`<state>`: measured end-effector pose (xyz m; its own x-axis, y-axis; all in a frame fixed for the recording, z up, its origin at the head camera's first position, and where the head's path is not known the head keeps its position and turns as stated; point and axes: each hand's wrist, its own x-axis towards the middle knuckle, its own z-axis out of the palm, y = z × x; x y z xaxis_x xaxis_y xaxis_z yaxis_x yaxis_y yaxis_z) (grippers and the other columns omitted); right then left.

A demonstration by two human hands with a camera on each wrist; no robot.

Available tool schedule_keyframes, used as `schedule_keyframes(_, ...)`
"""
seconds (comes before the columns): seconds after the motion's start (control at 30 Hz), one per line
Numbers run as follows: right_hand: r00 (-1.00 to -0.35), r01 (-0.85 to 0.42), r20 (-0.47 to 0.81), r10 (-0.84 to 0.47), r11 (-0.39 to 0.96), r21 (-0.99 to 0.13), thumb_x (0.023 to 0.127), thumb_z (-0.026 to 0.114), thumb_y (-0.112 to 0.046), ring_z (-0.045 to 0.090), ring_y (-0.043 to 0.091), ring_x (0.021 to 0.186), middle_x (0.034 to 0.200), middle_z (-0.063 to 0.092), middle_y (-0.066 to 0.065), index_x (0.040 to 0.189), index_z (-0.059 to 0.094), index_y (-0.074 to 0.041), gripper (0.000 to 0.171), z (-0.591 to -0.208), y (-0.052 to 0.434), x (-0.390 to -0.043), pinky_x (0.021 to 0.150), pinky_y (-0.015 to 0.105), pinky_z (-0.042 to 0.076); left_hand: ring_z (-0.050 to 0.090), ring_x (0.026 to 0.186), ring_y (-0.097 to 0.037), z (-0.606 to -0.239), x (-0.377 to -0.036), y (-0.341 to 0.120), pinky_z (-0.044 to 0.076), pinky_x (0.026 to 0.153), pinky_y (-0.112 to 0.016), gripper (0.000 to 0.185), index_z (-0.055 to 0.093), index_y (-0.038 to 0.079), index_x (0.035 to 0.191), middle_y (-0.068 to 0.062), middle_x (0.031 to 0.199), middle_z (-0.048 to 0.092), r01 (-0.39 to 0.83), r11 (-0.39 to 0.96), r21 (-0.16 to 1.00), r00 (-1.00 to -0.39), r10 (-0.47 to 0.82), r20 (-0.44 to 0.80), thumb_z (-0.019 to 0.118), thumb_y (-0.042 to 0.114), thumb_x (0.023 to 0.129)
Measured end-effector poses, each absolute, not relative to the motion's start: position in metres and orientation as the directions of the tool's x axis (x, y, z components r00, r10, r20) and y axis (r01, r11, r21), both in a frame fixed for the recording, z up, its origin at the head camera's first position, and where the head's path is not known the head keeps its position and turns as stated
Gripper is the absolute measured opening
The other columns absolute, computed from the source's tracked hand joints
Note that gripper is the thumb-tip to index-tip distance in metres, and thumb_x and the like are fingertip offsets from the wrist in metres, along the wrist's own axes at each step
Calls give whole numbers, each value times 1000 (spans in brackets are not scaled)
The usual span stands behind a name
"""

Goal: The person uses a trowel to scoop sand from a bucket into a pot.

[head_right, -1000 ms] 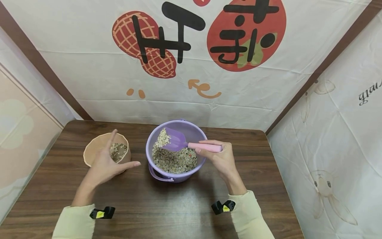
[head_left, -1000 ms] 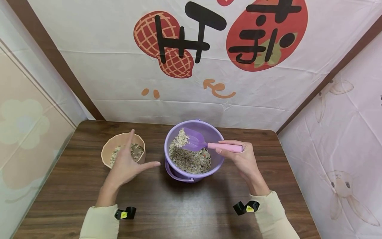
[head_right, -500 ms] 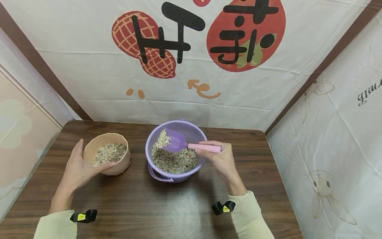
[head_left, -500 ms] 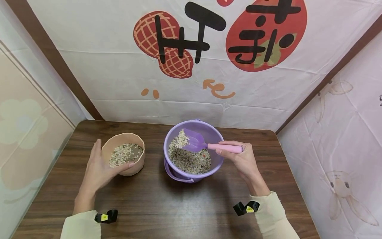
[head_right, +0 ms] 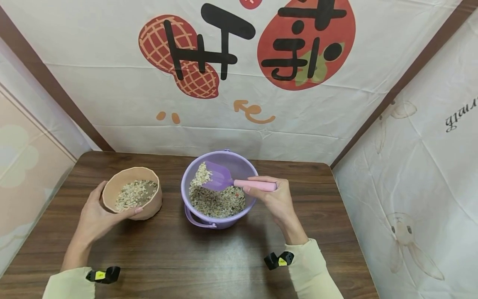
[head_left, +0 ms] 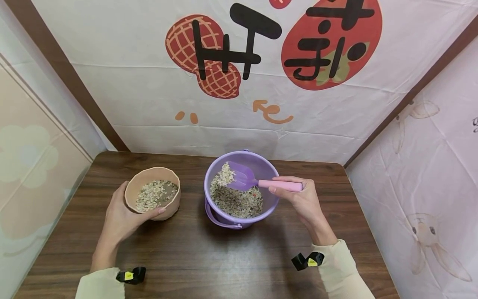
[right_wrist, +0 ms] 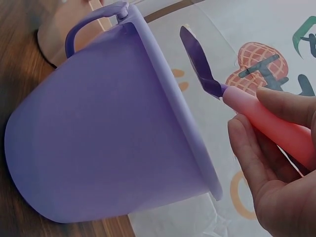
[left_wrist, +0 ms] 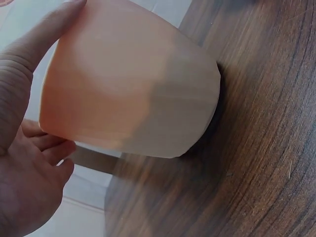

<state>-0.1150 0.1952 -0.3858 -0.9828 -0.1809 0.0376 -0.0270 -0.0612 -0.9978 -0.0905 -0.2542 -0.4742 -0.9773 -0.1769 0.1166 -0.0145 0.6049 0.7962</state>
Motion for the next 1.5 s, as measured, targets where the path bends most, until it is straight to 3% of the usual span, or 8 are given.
schedule_keyframes(0.17,-989,-13,19,-148,-38,-999,83,84,-8,66,29,116,103,75,16,117,71,9,41,-384,191,-115,93,34,56,35,136,-55,-475,-90,-255,30,103,-75,131,18,3,161,-31,155,31,-29,598,801,-979,-177,96,98,37,64)
schedule_keyframes(0.37,-995,-21,20,-94,8,-1000,79,88,-12,73,22,95,99,77,12,113,74,5,41,-381,177,-117,81,30,59,34,137,-55,-475,-90,-255,30,103,-75,129,18,4,162,-31,157,30,-39,597,801,-980,-180,87,97,39,66)
schedule_keyframes(0.57,-990,-35,36,-137,-8,-999,79,87,-8,74,23,78,93,77,14,109,77,3,33,-378,146,-122,74,34,61,36,135,-55,-476,-90,-256,31,102,-75,128,21,3,161,-32,154,33,-34,603,797,-978,-184,98,97,38,65)
schedule_keyframes(0.73,-984,-28,21,-178,36,-999,78,89,-13,73,18,82,95,78,8,104,80,-3,30,-378,116,-128,74,29,59,35,136,-55,-476,-90,-256,31,102,-76,130,17,3,162,-32,155,31,-38,609,792,-979,-181,92,97,39,66)
schedule_keyframes(0.9,-974,-27,12,-227,63,-998,76,90,-12,66,9,70,90,78,6,104,80,-3,31,-380,90,-137,59,23,52,34,136,-55,-477,-90,-256,30,103,-75,130,17,3,162,-32,156,30,-33,611,791,-979,-178,96,97,38,66)
schedule_keyframes(1.17,-956,-63,14,-292,161,-985,78,89,-13,74,13,81,83,78,0,102,81,-4,27,-378,59,-152,73,31,61,34,137,-55,-476,-90,-256,30,104,-75,131,16,3,162,-32,156,29,-37,611,791,-981,-171,87,97,37,65)
schedule_keyframes(1.33,-955,-106,18,-296,285,-953,76,90,-16,72,7,80,79,76,-8,95,83,-13,21,-377,43,-159,67,24,57,34,137,-55,-476,-91,-256,30,103,-76,133,15,3,162,-32,156,29,-42,616,786,-982,-169,80,98,37,64)
schedule_keyframes(1.5,-944,-161,39,-327,355,-921,74,91,-16,68,3,76,79,76,-9,93,83,-14,20,-377,31,-163,61,22,54,34,135,-56,-477,-92,-257,31,102,-76,134,14,2,162,-33,155,30,-37,630,775,-982,-165,87,98,37,63)
